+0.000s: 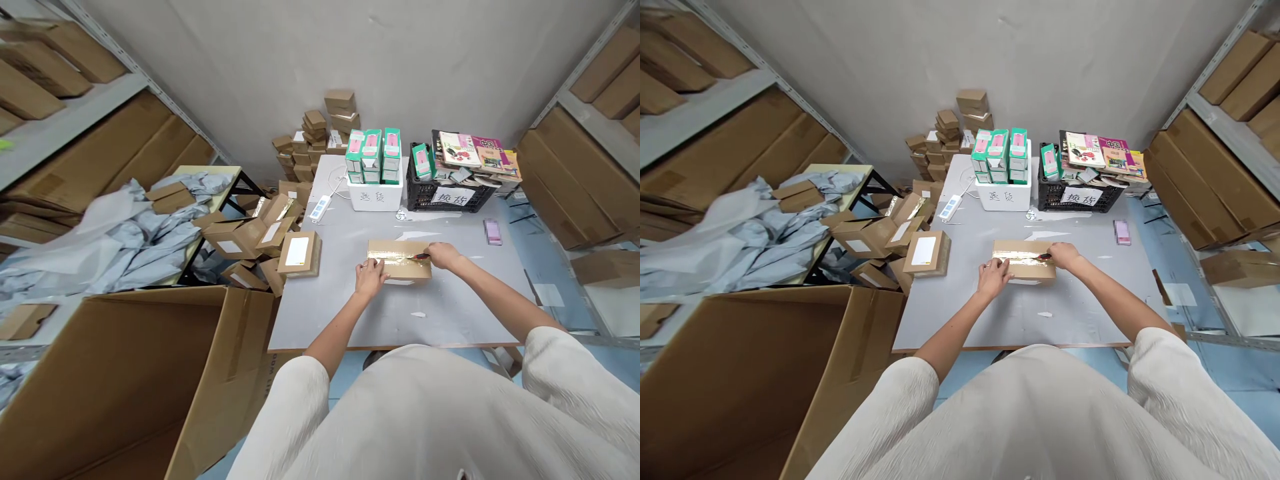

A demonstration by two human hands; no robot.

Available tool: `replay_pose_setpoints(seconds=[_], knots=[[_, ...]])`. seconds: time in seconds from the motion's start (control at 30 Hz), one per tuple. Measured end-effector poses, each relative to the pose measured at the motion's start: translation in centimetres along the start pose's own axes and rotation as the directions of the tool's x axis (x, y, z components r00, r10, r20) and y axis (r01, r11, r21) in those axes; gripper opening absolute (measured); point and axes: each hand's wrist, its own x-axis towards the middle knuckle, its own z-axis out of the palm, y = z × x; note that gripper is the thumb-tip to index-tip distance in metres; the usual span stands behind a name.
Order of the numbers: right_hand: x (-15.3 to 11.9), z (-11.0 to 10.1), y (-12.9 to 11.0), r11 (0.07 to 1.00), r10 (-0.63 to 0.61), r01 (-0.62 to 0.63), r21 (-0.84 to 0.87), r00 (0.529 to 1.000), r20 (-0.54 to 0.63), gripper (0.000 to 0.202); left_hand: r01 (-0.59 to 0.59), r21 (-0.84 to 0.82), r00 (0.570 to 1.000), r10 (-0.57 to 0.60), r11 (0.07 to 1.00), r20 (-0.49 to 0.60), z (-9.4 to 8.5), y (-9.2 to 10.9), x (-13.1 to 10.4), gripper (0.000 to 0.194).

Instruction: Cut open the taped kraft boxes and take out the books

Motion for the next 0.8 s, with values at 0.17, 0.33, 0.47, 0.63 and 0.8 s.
replay_pose_setpoints(seconds=[0.17,0.33,0.47,0.63,0.8], knots=[[-0.8,-0.2,2.4,1.000,0.009,-0.009,-0.005,1.000,-0.001,0.034,0.013,0.012,1.000,-0.013,1.000,0.003,-0.3,0.0,0.2,0.050],[-2.6,0.5,6.2,0.998,0.055,-0.055,0.023,0.998,-0.005,0.032,0.027,0.023,1.000,-0.028,0.999,0.005,-0.7,0.1,0.6,0.048],[-3.8,1.7,7.4,0.994,0.067,-0.063,0.089,0.997,-0.038,0.034,-0.043,0.006,0.999,0.043,0.999,0.008,-0.6,1.8,2.0,0.043],[-3.9,2.0,7.1,0.991,0.074,-0.070,0.114,0.996,-0.039,0.032,-0.176,0.023,0.981,0.174,0.984,0.084,-0.1,4.9,4.6,0.052],[-3.8,1.8,7.2,0.994,0.069,-0.067,0.082,0.998,-0.014,0.035,-0.123,0.094,0.971,0.101,0.988,0.217,-0.5,6.0,6.1,0.068]])
